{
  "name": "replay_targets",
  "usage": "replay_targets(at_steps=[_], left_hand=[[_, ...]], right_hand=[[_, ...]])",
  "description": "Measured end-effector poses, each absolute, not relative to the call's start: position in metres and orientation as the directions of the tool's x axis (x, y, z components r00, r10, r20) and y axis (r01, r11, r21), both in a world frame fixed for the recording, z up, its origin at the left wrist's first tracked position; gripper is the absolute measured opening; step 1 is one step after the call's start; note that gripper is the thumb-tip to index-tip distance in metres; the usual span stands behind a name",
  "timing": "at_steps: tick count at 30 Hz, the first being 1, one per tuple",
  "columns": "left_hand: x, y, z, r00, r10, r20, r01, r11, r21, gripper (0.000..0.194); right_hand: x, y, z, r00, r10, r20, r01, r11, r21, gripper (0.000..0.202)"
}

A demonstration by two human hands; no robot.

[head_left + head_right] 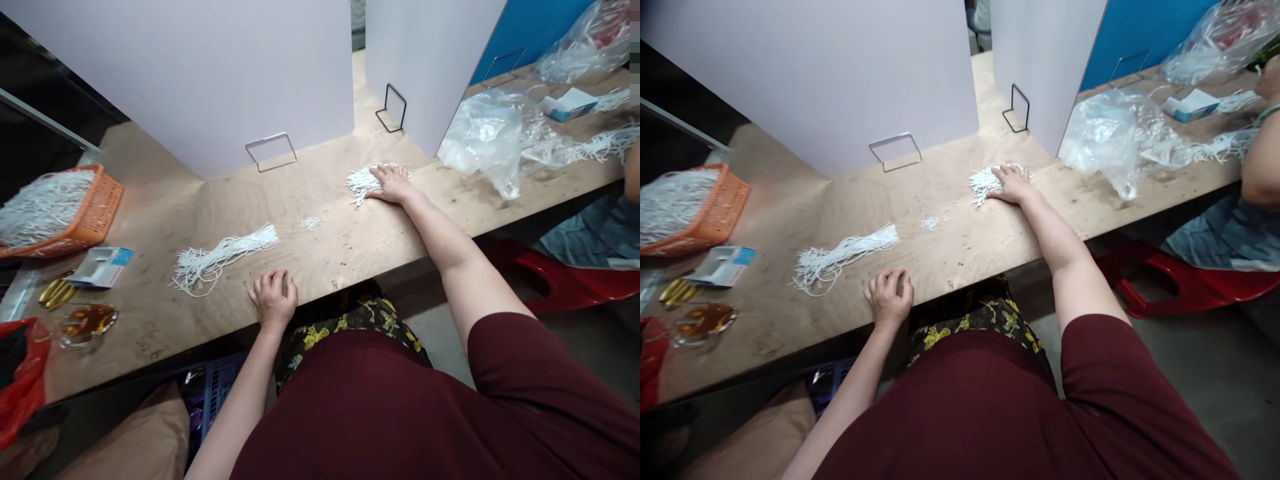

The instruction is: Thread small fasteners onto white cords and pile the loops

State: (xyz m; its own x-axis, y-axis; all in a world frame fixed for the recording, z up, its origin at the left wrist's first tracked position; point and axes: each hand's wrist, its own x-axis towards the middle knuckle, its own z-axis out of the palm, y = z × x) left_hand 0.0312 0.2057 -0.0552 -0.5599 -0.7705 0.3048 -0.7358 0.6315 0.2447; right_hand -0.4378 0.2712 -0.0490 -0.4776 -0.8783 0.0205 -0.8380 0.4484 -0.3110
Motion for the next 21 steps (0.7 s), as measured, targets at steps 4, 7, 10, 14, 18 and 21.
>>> replay_targets(at_steps=[4, 7, 10, 14, 18, 21], left_hand=[[0.032, 0.206, -0.056, -0.565, -0.759, 0.323, -0.734, 0.642, 0.224, 0.032], [0.03, 0.203, -0.059, -0.574, -0.748, 0.334, -0.731, 0.652, 0.202, 0.033], [0.031, 0.199, -0.062, -0.568, -0.736, 0.368, -0.72, 0.661, 0.21, 0.035], [0.051, 0.212, -0.071, -0.664, -0.524, 0.534, -0.511, 0.839, 0.187, 0.037], [0.088, 0.247, -0.098, -0.855, -0.002, 0.519, 0.11, 0.977, 0.184, 0.031], [0.1, 0.253, -0.118, -0.929, -0.166, 0.331, -0.047, 0.94, 0.338, 0.027]], right_hand=[[-0.432, 0.277, -0.029, -0.501, -0.865, 0.006, -0.806, 0.465, -0.367, 0.125], [-0.411, 0.303, -0.006, -0.494, -0.864, 0.098, -0.749, 0.365, -0.554, 0.111], [-0.359, 0.348, 0.012, -0.273, -0.958, 0.082, -0.534, 0.08, -0.842, 0.078], [-0.258, 0.412, -0.013, 0.47, -0.869, -0.152, -0.056, 0.142, -0.988, 0.076], [-0.198, 0.436, -0.084, 0.213, -0.775, -0.596, -0.157, 0.574, -0.803, 0.061], [-0.194, 0.419, -0.113, -0.24, -0.777, -0.582, -0.134, 0.62, -0.773, 0.035]])
